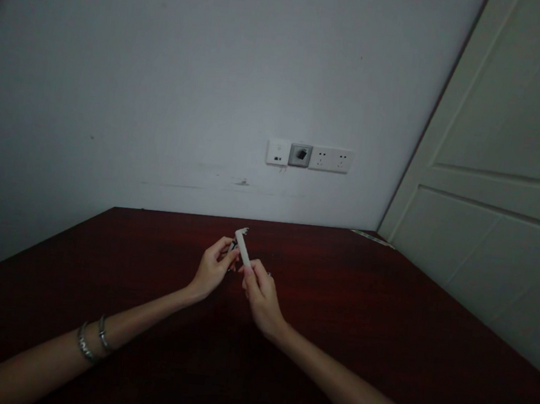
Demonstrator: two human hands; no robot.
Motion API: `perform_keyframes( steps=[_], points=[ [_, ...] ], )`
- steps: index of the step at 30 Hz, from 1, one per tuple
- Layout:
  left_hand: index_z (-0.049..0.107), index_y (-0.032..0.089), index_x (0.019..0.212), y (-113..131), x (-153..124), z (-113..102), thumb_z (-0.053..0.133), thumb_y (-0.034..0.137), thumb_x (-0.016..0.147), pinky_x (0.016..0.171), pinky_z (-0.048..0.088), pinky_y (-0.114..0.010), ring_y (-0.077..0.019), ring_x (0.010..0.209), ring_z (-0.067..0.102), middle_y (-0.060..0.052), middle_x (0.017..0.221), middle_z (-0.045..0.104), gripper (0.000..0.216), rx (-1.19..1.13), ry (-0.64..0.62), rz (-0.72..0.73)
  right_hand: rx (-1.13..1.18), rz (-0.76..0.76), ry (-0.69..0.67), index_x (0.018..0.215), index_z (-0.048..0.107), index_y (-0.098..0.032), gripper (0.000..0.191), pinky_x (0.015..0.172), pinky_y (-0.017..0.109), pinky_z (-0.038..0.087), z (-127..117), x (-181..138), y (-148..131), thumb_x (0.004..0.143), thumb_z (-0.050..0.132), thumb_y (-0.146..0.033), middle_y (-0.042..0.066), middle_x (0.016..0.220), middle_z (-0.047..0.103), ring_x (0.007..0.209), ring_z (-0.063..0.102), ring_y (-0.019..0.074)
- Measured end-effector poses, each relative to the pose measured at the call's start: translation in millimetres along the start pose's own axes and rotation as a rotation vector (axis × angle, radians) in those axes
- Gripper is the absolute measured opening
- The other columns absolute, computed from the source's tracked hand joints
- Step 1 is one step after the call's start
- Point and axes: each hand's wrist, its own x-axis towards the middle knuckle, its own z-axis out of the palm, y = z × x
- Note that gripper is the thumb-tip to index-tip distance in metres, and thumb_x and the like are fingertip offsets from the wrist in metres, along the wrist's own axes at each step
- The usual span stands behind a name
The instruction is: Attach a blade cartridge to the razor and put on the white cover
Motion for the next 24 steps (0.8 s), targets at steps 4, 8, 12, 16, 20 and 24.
perform_keyframes(
  steps=[4, 8, 12, 16, 20, 24],
  points=[
    [0.047, 0.016, 0.078, 2.5, -1.0, 0.3, 0.049, 0.037, 0.082, 0.041, 0.039, -0.017, -0.0051, 0.042, 0.043, 0.005, 0.059, 0.046, 0.022, -0.071, -0.007, -0.050, -0.101, -0.030, -0.067, 0.088, 0.047, -0.020, 0.025, 0.046, 0.021, 0.027, -14.1, 9.4, 0.3, 0.088, 0.038, -0.044, -0.005, 0.060, 0.037, 0.051, 0.033, 0.0088],
    [0.044, 0.017, 0.078, 4.0, -2.8, -1.1, 0.051, 0.044, 0.079, 0.030, 0.038, -0.017, -0.0035, 0.034, 0.033, 0.008, 0.054, 0.041, 0.027, -0.224, -0.015, -0.202, -0.293, -0.135, -0.121, 0.087, 0.050, -0.019, 0.022, 0.052, 0.022, 0.034, -37.5, 23.1, -9.2, 0.088, 0.041, -0.040, -0.003, 0.063, 0.045, 0.055, 0.041, 0.0103],
    [0.043, 0.018, 0.080, 8.1, -10.5, 2.0, 0.052, 0.045, 0.077, 0.026, 0.038, -0.018, -0.0030, 0.031, 0.028, 0.010, 0.051, 0.038, 0.029, -0.360, -0.046, -0.315, -0.489, -0.234, -0.077, 0.083, 0.057, -0.018, 0.022, 0.061, 0.024, 0.038, -49.5, 40.9, -25.1, 0.085, 0.045, -0.037, 0.000, 0.070, 0.055, 0.064, 0.049, 0.0128],
    [0.041, 0.019, 0.079, 13.7, -21.1, 8.1, 0.052, 0.047, 0.077, 0.023, 0.034, -0.016, -0.0025, 0.030, 0.025, 0.010, 0.051, 0.037, 0.030, -0.442, -0.075, -0.391, -0.558, -0.226, -0.034, 0.079, 0.061, -0.018, 0.025, 0.057, 0.023, 0.037, -47.0, 50.8, -29.2, 0.083, 0.048, -0.039, -0.001, 0.066, 0.058, 0.059, 0.049, 0.0119],
    [0.040, 0.019, 0.077, 16.9, -28.3, 8.2, 0.054, 0.047, 0.075, 0.022, 0.027, -0.013, -0.0017, 0.031, 0.022, 0.010, 0.051, 0.035, 0.032, -0.503, -0.078, -0.454, -0.590, -0.214, -0.033, 0.073, 0.061, -0.017, 0.029, 0.053, 0.023, 0.034, -58.8, 55.7, -17.7, 0.082, 0.050, -0.042, -0.001, 0.062, 0.057, 0.055, 0.047, 0.0112],
    [0.039, 0.019, 0.076, 13.2, -30.7, 4.3, 0.056, 0.048, 0.074, 0.022, 0.021, -0.010, -0.0013, 0.031, 0.020, 0.011, 0.050, 0.034, 0.033, -0.529, -0.035, -0.470, -0.627, -0.190, -0.011, 0.070, 0.062, -0.017, 0.029, 0.055, 0.023, 0.036, -79.8, 57.1, -4.8, 0.080, 0.052, -0.042, 0.000, 0.063, 0.059, 0.057, 0.049, 0.0124]
  ],
)
